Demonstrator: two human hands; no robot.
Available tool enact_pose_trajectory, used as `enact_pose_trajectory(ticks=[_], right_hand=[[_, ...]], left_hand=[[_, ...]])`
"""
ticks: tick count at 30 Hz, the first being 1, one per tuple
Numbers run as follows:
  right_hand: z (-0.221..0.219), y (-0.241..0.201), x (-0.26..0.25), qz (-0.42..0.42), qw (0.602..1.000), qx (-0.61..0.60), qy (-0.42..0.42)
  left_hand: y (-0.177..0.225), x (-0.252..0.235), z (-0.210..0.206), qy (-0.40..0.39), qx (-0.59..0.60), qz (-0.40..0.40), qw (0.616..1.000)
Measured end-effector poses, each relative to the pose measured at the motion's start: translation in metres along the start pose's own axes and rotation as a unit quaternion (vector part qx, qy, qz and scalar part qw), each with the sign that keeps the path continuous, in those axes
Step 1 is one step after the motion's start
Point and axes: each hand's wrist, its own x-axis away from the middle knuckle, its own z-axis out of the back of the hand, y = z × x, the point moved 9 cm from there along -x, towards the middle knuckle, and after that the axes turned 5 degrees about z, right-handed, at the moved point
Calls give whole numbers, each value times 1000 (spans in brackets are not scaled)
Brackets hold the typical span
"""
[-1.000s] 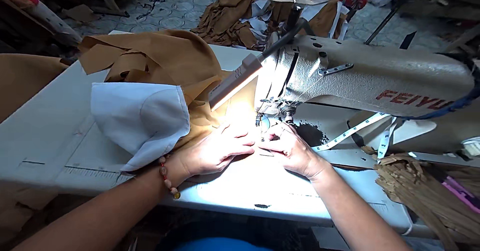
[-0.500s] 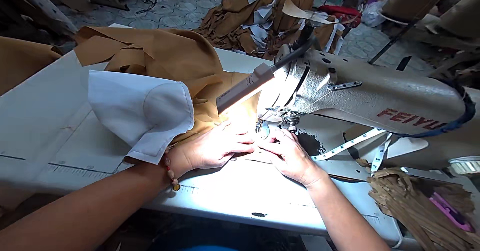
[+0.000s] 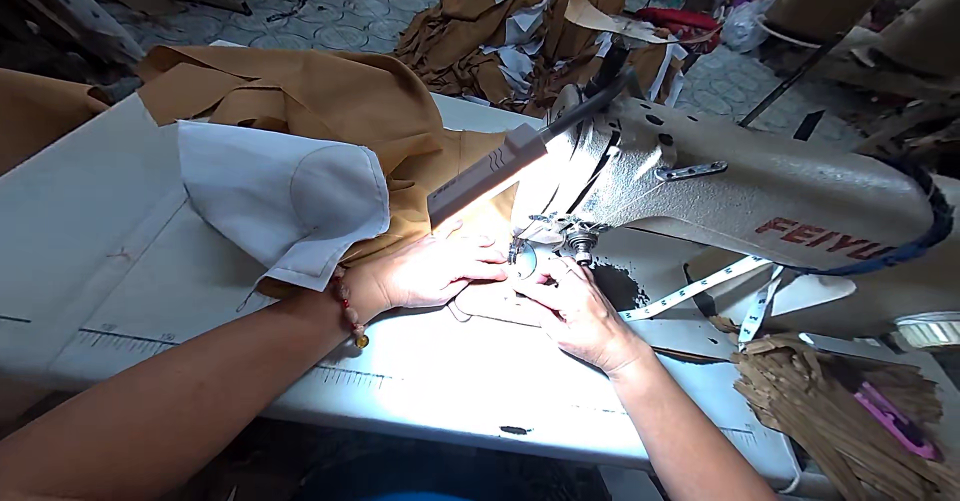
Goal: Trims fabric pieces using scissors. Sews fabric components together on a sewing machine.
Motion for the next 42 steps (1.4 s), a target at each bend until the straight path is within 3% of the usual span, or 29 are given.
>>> enact_pose_trajectory(ticks=[8, 15, 21, 23, 26, 30, 33, 35, 38, 40, 42], right_hand=[[1, -3, -1, 5, 1000, 28, -2], [-6, 12, -3, -97, 991, 63, -63], [-8, 13, -5, -121, 986, 73, -84], [-5, 10, -5, -101, 991, 68, -60], [8, -4, -3, 5, 997, 51, 57], [16, -24, 0, 122, 980, 75, 134], [13, -45, -17, 141, 978, 46, 148], [8, -63, -40, 89, 984, -42, 147], [-15, -83, -91, -114, 969, -213, 44], [-39, -85, -120, -214, 937, -278, 2], [-58, -84, -137, -265, 931, -251, -2]], left_hand=[[-3, -4, 3, -13, 29, 8, 999], [-26, -21, 13, 12, 47, 12, 999], [-39, -28, 13, 29, 41, 23, 998], [-38, -26, 10, 35, 10, 57, 998], [-5, -16, 8, -30, -115, 94, 988], [63, 35, 45, 151, -125, -27, 980], [60, 89, 99, 309, -140, 45, 940], [28, 119, 116, 350, -153, 161, 910], [-7, 142, 93, 275, -108, 306, 905], [0, 140, 54, 187, -79, 298, 933], [24, 134, 34, 157, -100, 249, 951]])
